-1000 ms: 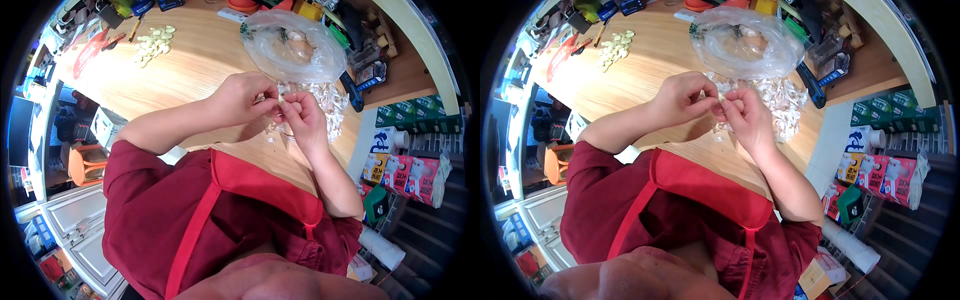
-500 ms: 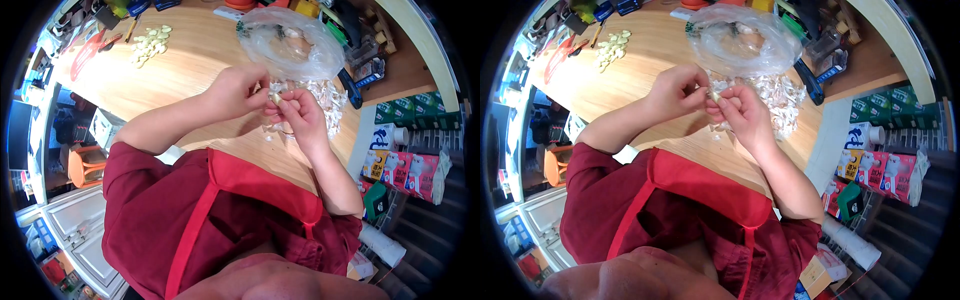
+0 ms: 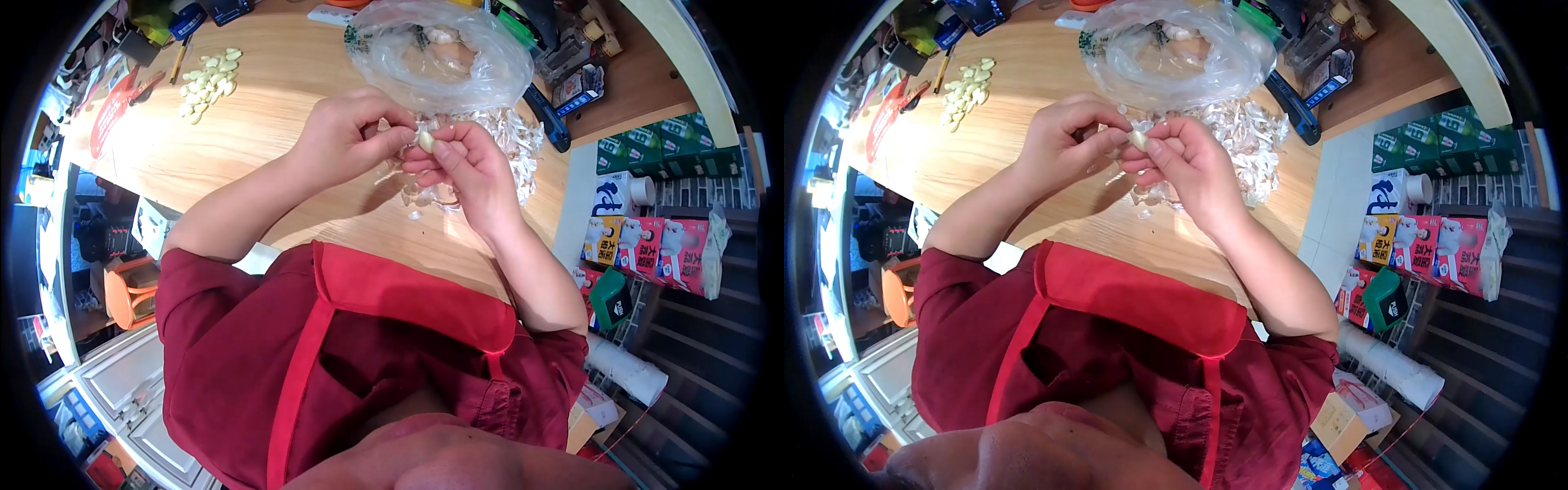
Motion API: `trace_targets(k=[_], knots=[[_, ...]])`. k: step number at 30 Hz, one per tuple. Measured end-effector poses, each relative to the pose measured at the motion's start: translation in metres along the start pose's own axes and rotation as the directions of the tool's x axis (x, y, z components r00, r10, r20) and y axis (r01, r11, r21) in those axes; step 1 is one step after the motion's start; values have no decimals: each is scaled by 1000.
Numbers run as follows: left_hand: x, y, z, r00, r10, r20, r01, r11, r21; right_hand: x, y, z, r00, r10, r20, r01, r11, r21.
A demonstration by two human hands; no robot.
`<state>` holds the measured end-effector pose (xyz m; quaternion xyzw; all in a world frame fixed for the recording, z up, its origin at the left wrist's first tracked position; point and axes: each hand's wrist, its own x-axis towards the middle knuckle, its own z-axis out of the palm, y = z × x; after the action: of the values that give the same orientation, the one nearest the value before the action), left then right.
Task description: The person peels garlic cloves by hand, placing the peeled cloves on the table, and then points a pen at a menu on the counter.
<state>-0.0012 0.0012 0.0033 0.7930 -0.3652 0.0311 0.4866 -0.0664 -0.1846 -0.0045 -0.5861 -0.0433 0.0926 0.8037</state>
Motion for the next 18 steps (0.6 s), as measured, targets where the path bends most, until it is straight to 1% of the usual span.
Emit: trace_targets(k=[4, 7, 10, 13, 16, 18], knots=[[-1, 0, -1, 984, -139, 108, 147, 987, -70, 0, 0, 1, 1000, -16, -2, 16, 1000, 19], [-1, 4, 0, 978, -166, 129, 185, 971, -152, 1, 5, -1, 1000, -21, -2, 21, 1000, 20], [-1, 5, 3, 970, -196, 143, 227, 939, -257, 0, 4, -2, 999, -37, 11, 38, 991, -132], [-1, 11, 0, 957, -235, 168, 265, 947, -183, -2, 7, -1, 998, -61, 13, 62, 993, -103], [-2, 4, 2, 953, -261, 155, 289, 935, -205, -1, 6, 2, 996, -93, -8, 93, 995, -48], [-2, 3, 0, 947, -257, 195, 299, 925, -233, -2, 4, 0, 999, -51, -9, 50, 995, -81]])
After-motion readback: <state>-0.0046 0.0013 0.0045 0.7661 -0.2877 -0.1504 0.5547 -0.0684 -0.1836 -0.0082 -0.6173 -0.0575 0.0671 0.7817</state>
